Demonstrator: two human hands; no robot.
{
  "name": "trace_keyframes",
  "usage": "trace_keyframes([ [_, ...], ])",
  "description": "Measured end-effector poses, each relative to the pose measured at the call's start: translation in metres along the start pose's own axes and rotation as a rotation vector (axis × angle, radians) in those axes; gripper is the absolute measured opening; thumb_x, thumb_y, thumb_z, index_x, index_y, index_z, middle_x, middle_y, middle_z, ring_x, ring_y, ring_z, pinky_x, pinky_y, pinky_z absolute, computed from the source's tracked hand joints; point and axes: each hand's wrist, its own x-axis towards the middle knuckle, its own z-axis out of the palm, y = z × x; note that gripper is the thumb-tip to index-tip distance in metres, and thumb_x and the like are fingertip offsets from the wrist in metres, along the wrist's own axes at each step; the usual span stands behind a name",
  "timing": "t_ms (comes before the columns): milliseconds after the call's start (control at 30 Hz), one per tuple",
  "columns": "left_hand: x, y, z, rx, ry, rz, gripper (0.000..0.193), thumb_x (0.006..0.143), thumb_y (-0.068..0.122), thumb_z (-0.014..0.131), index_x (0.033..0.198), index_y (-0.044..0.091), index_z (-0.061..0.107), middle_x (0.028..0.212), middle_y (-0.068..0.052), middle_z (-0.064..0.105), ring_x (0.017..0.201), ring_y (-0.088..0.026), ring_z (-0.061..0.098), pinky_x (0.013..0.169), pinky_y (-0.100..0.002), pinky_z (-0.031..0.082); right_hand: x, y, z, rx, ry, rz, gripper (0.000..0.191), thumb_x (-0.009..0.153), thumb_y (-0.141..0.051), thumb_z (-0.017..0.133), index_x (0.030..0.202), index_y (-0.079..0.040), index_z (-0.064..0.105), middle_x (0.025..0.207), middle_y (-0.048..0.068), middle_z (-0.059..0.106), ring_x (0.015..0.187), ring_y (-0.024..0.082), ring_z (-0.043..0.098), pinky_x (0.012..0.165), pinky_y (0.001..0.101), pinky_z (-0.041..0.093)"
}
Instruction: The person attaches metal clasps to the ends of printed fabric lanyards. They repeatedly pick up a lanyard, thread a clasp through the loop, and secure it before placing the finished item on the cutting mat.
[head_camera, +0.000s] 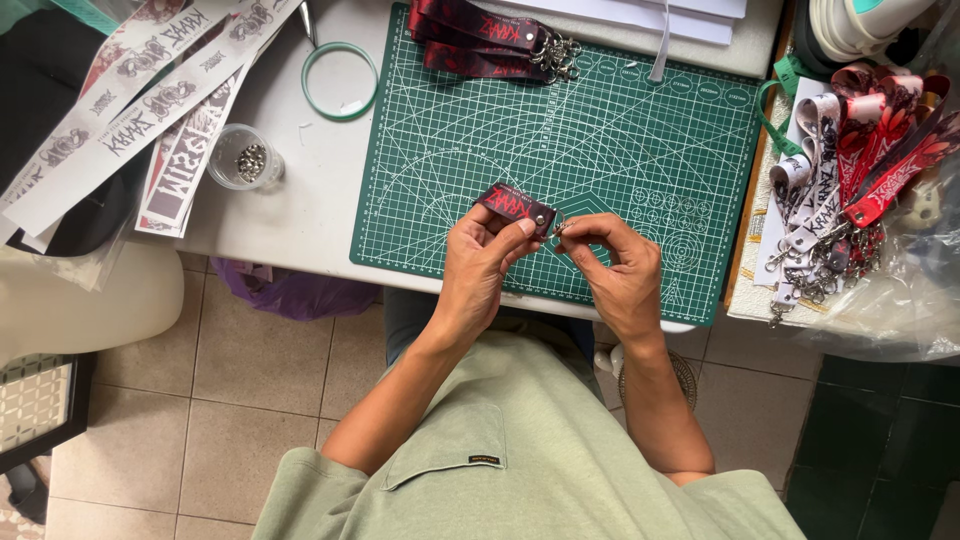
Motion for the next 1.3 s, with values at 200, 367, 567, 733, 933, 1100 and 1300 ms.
trace_keyframes([
  [200, -0.005, 0.005, 0.004, 0.187, -0.011, 0.059, 0.016, 0.097, 0.007, 0.074, 0.11, -0.002, 0.072, 0.101, -0.009, 0.075, 0.09, -0.011, 0.07, 0.085, -0.028, 0.06, 0.0, -0.005, 0.0, 0.17, 0.053, 0.14, 0.023, 0.093, -0.01, 0.075, 0.112, -0.009, 0.063, 0.101, 0.004, 0.073, 0.096, 0.013, 0.075, 0.087, 0.0284, 0.066],
  [367, -0.009, 0.007, 0.006, 0.309, -0.018, 0.098, 0.022, 0.095, 0.007, 0.074, 0.115, -0.001, 0.072, 0.101, -0.003, 0.075, 0.093, -0.008, 0.07, 0.085, -0.025, 0.058, 0.003, -0.003, 0.001, 0.014, -0.031, 0.093, 0.021, 0.095, -0.009, 0.076, 0.114, -0.004, 0.071, 0.102, 0.005, 0.075, 0.097, 0.014, 0.074, 0.088, 0.0278, 0.06],
  [567, -0.011, 0.009, -0.007, 0.776, 0.015, 0.244, 0.014, 0.097, 0.009, 0.077, 0.106, -0.002, 0.078, 0.089, -0.001, 0.074, 0.079, -0.007, 0.061, 0.071, -0.023, 0.05, 0.002, -0.006, 0.009, -0.003, 0.026, 0.09, 0.018, 0.093, -0.008, 0.077, 0.109, -0.002, 0.072, 0.099, 0.005, 0.075, 0.093, 0.013, 0.073, 0.083, 0.0282, 0.058],
  [733, -0.012, -0.002, -0.004, 0.726, 0.081, 0.212, 0.016, 0.102, 0.015, 0.072, 0.103, -0.002, 0.073, 0.087, -0.001, 0.068, 0.077, -0.006, 0.053, 0.067, -0.023, 0.043, -0.002, -0.015, 0.019, -0.242, 0.12, -0.062, 0.013, 0.091, -0.008, 0.075, 0.101, -0.003, 0.069, 0.096, 0.006, 0.072, 0.092, 0.015, 0.072, 0.081, 0.0303, 0.058],
  [933, -0.015, 0.002, -0.002, 0.599, 0.047, 0.075, 0.018, 0.099, 0.016, 0.07, 0.106, 0.0, 0.074, 0.089, 0.001, 0.072, 0.081, -0.003, 0.059, 0.071, -0.02, 0.048, 0.003, -0.008, 0.014, 0.098, 0.037, 0.152, 0.012, 0.093, -0.008, 0.073, 0.102, -0.003, 0.069, 0.093, 0.007, 0.073, 0.088, 0.019, 0.072, 0.08, 0.03, 0.058],
  [1100, -0.014, 0.001, -0.001, 0.583, 0.095, 0.109, 0.018, 0.1, 0.015, 0.072, 0.107, -0.002, 0.075, 0.091, -0.001, 0.071, 0.081, -0.005, 0.058, 0.07, -0.021, 0.046, -0.002, -0.01, 0.02, -0.271, 0.132, -0.037, 0.013, 0.091, -0.012, 0.076, 0.098, -0.004, 0.07, 0.088, 0.005, 0.074, 0.084, 0.015, 0.073, 0.08, 0.0319, 0.053],
  [1300, -0.008, 0.004, 0.0, 0.456, 0.05, 0.093, 0.017, 0.097, 0.009, 0.074, 0.111, -0.001, 0.075, 0.095, -0.001, 0.073, 0.086, -0.005, 0.061, 0.078, -0.021, 0.049, 0.002, -0.014, 0.011, -0.028, 0.085, 0.073, 0.015, 0.092, -0.016, 0.075, 0.099, -0.004, 0.07, 0.092, 0.004, 0.074, 0.087, 0.014, 0.074, 0.08, 0.0289, 0.059],
])
